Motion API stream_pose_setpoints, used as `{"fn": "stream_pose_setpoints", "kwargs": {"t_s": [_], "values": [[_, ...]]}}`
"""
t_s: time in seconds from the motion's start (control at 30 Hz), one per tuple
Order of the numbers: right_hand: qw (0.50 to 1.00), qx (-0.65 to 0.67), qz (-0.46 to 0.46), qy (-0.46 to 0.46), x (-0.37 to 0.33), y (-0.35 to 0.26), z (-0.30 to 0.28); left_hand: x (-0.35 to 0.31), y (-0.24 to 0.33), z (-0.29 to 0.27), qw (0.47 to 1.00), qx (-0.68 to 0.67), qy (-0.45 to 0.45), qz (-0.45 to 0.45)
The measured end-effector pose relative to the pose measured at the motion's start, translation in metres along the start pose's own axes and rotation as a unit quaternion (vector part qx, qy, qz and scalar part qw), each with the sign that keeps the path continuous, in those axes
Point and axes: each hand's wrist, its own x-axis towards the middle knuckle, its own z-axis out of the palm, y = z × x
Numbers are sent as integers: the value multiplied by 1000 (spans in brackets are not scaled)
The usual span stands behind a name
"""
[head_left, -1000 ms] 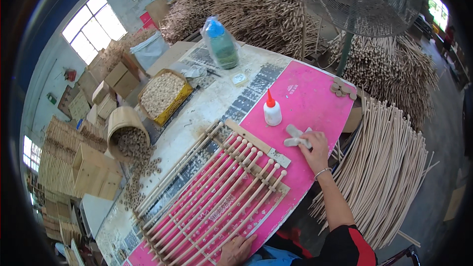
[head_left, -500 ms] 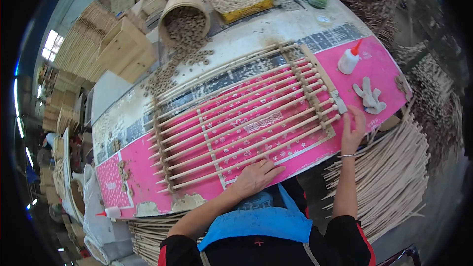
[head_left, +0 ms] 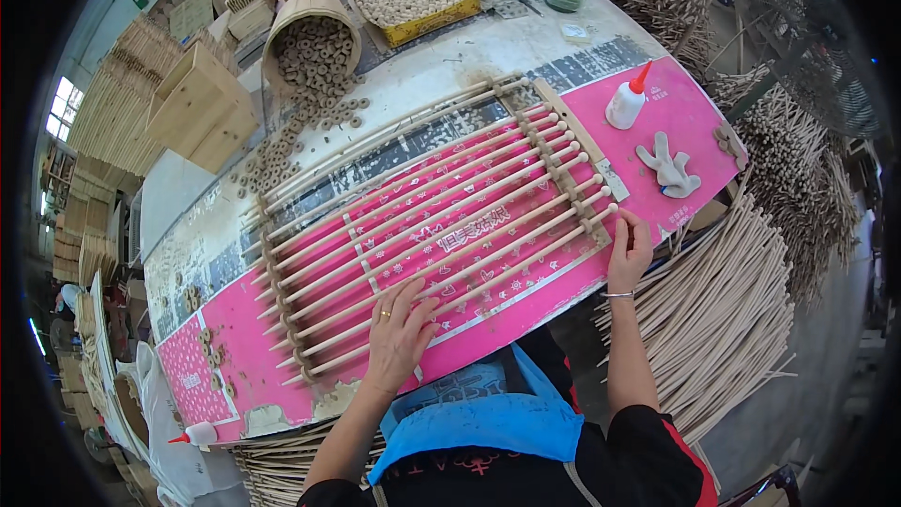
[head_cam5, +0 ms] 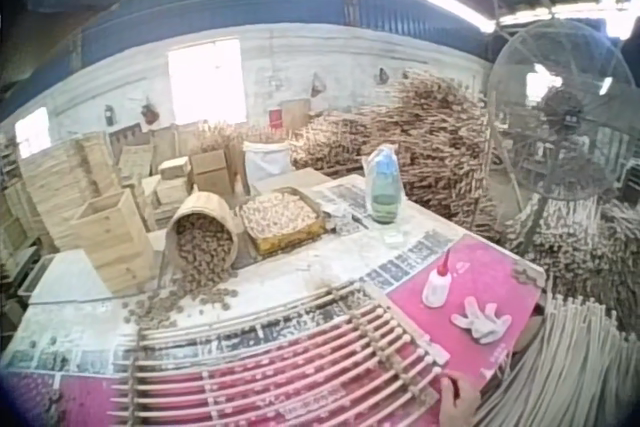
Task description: Assembling long wooden rods with small circular wooden pieces using glue in a workshop.
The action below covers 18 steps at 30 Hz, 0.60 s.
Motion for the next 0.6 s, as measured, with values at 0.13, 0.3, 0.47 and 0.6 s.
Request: {"fn": "stream_pose_setpoints", "kwargs": {"t_s": [0.13, 0.3, 0.47, 0.6], "values": [[1000, -21, -3, -4, -2, -2, 3, -3, -6, -2, 1000, -15, 4, 20], [999, -32, -15, 6, 0, -2, 0, 2, -11, -2, 996, 41, -30, 79], [999, -35, -8, 6, 0, 7, 0, 0, -16, 7, 997, 31, 1, 77], [999, -39, -23, -4, -1, 2, 9, -3, -13, 4, 997, 41, 3, 59]]}}
